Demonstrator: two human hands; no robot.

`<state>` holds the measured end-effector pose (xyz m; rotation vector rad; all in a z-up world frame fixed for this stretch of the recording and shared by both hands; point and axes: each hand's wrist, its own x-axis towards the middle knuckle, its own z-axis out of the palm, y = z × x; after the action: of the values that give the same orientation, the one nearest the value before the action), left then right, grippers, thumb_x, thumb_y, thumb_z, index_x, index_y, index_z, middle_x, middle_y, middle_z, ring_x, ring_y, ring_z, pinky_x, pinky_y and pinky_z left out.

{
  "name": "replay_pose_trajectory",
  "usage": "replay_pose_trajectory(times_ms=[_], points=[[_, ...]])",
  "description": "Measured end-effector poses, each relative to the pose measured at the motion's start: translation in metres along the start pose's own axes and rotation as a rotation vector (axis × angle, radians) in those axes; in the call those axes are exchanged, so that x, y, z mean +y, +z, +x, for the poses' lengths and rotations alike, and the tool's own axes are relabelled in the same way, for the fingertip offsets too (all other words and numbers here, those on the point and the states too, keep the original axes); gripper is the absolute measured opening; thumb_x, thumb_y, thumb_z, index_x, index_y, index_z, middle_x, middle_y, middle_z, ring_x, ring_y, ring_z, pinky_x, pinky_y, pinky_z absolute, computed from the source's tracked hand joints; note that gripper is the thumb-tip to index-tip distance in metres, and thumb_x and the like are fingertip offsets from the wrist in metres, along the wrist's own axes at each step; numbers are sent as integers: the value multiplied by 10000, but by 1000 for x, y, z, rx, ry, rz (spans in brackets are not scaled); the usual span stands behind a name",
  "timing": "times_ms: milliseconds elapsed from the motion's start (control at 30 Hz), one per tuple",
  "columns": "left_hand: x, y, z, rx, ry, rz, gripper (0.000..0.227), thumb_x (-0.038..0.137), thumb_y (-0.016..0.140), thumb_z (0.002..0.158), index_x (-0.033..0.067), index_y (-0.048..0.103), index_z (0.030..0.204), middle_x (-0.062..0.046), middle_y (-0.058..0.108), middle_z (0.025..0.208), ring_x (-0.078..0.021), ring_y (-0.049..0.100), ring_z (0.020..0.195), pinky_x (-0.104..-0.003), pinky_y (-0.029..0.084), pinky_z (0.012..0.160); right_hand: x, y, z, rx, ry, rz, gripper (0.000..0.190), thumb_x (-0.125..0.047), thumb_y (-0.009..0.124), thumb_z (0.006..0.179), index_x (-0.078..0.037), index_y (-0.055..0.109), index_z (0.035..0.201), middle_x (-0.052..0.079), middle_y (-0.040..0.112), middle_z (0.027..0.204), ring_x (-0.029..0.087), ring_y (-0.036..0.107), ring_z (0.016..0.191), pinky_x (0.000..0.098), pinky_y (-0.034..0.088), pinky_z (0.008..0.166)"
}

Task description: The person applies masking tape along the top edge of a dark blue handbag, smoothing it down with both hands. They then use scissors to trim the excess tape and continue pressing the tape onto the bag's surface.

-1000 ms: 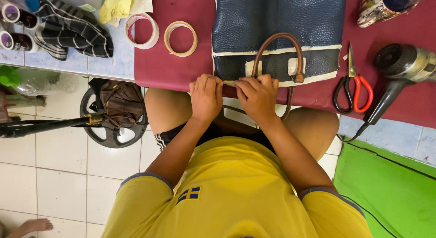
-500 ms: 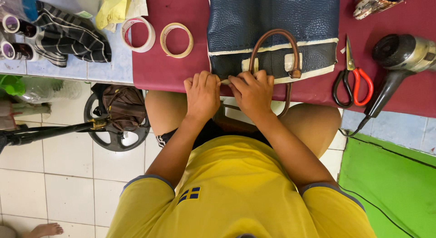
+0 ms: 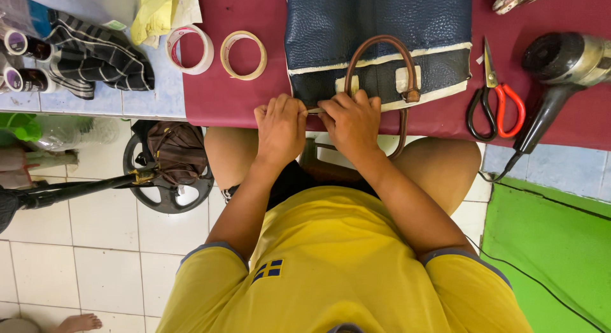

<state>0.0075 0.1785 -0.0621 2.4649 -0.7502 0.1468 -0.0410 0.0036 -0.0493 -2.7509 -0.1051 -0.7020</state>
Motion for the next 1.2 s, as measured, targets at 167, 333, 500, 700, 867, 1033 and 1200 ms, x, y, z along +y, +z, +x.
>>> replay_pose_trajectory(times_ms=[167,333,500,700,867,1033,1200], points=[[5,-4,5,-16,-40,-24,145,146,687,891,151,545,921,-18,493,899,-274,562,915,-449,360,863,6,14,-8,-19,6,3,85,-341,779,921,-272,740,951,-76,560,805,190,536,795,378,339,745],[4,4,3,-58,-150,-4,106,168,667,904,165,563,924,-4,502,910,-261,569,940,-460,372,886,4,13,-7,-21,6,-22,107,-357,773,929,-255,746,945,-82,570,787,175,534,776,368,353,762],[3,9,2,-44,-241,-1,104,190,660,915,162,560,922,-11,508,907,-274,582,941,-469,383,870,6,24,-14,8,-7,-11,160,-370,779,891,-271,705,993,-74,566,820,182,516,790,374,331,733],[5,9,5,-45,-300,-13,77,189,643,930,171,569,924,-4,509,909,-268,593,957,-460,400,867,10,30,-19,38,-32,-28,212,-349,789,865,-281,675,1031,-75,576,835,184,518,804,375,338,732],[7,9,6,-66,-346,-24,79,188,653,922,164,577,920,-6,518,908,-279,600,954,-471,409,860,2,12,-14,22,-55,-3,44,-279,706,972,-242,686,962,-59,584,879,199,525,845,377,337,760],[5,10,4,-76,-345,-8,79,184,661,920,165,584,919,-4,517,906,-281,600,962,-475,410,869,5,18,-24,71,-110,-26,86,-242,706,1010,-204,712,933,-34,626,951,198,526,834,377,331,729],[5,16,0,39,-283,35,123,183,697,888,175,575,902,0,511,888,-267,597,924,-454,417,838,4,17,-25,132,-178,-90,68,-190,671,1019,-198,739,1024,6,647,1007,217,509,822,373,323,708]])
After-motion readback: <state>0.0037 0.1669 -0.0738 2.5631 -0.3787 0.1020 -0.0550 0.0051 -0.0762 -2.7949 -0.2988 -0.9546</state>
